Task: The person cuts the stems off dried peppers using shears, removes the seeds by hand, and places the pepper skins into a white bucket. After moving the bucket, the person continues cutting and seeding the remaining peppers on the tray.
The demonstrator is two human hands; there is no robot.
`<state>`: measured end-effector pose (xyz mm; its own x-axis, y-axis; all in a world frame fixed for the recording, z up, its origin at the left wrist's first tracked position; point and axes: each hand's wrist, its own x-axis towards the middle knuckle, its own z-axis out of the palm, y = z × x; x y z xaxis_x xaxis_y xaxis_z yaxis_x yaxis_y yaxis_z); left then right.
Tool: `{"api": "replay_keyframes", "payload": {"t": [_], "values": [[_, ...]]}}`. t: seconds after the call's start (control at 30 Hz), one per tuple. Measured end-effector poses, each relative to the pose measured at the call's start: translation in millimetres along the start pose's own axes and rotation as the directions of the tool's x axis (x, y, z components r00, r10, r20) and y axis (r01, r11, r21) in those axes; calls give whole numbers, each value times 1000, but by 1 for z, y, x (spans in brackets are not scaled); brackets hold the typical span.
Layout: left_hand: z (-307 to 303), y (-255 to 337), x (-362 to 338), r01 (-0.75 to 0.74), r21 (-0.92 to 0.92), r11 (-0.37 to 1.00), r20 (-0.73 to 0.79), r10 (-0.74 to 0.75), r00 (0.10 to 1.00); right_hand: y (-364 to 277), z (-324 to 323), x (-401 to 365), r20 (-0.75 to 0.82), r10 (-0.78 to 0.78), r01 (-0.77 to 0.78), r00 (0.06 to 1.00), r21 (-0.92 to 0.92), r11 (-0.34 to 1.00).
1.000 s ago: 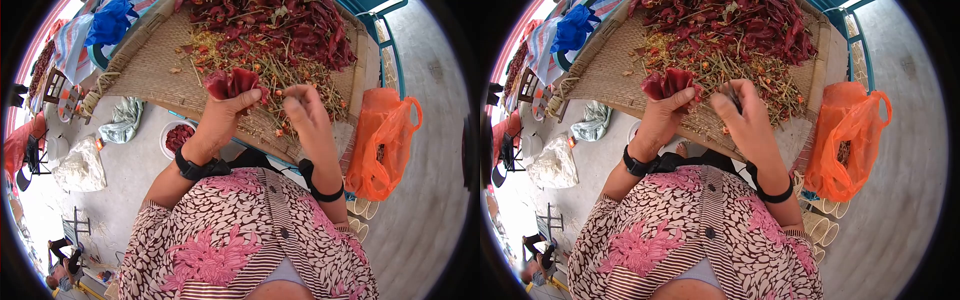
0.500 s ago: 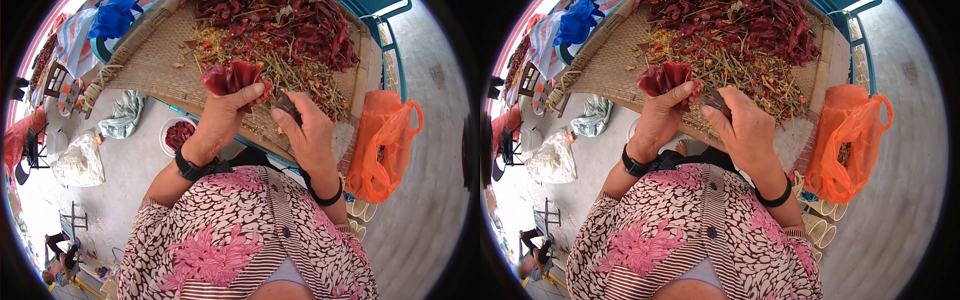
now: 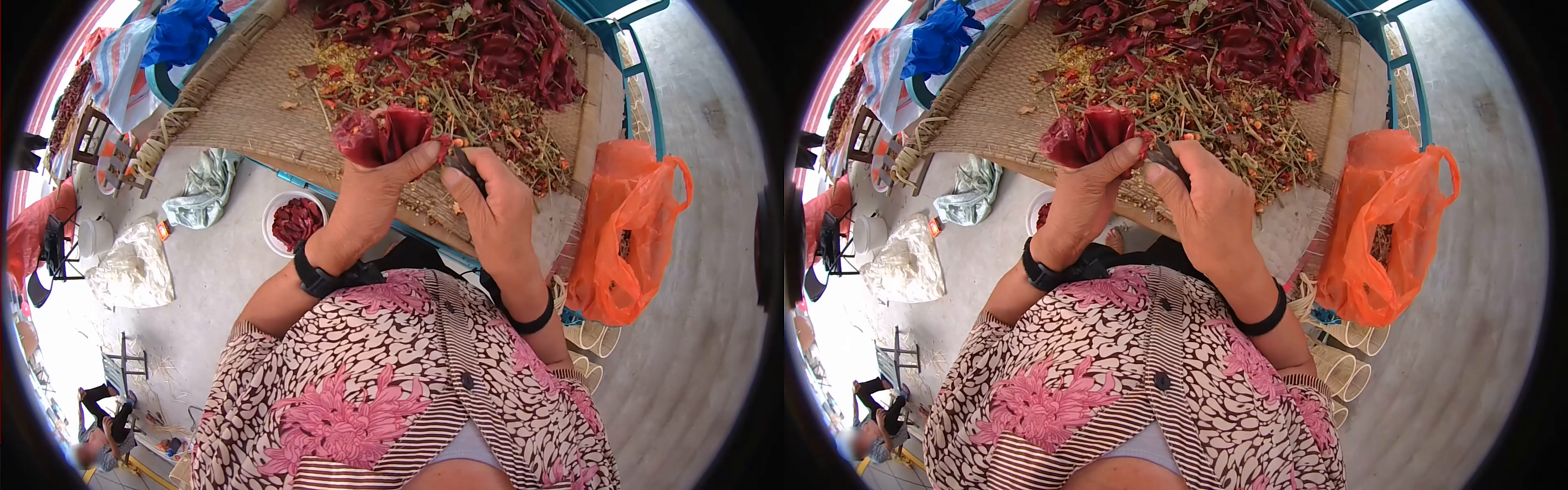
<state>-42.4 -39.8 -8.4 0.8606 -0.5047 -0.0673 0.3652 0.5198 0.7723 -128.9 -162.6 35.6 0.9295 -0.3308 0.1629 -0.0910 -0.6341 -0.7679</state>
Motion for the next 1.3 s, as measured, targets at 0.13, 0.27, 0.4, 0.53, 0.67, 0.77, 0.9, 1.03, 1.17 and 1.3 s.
{"api": "replay_keyframes", "payload": {"t": [0.13, 0.27, 0.4, 0.53, 0.67, 0.77, 0.9, 1.03, 1.17, 1.3], "values": [[1, 2, 0, 66, -80, 995, 31, -64, 997, 5, 9, 1, -61, -62, 62, 996, 8, 998], [-5, 4, 2, 193, -157, 969, 104, -178, 979, 9, 0, 3, 213, 146, -236, 966, 495, 837], [-14, 2, 7, 294, -199, 935, 214, -251, 944, 14, -6, 5, 472, 140, -478, 871, 741, 473], [-18, -1, 10, 399, -241, 885, 304, -322, 897, 19, -10, 5, 665, -15, -663, 747, 746, 53], [-17, -3, 12, 398, -240, 885, 313, -318, 895, 18, -8, 5, 645, 2, -644, 765, 764, 41], [-10, 0, 12, 321, -293, 901, 285, -238, 928, 8, -11, 5, 470, 169, -484, 866, 705, 519], [-12, 0, 15, 301, -258, 918, 236, -242, 941, 6, -6, 0, 129, 73, -99, 989, 210, 973], [-8, 5, 10, 313, -200, 929, 177, -279, 944, 1, -4, -2, 20, 36, -36, 999, 39, 999], [-3, 4, 9, 297, -187, 936, 169, -268, 949, 2, -7, 4, 80, -30, 28, 996, 36, 999], [-9, 3, 9, 315, -160, 935, 186, -285, 940, 5, -5, 5, 109, -36, 43, 993, -57, 997]]}}
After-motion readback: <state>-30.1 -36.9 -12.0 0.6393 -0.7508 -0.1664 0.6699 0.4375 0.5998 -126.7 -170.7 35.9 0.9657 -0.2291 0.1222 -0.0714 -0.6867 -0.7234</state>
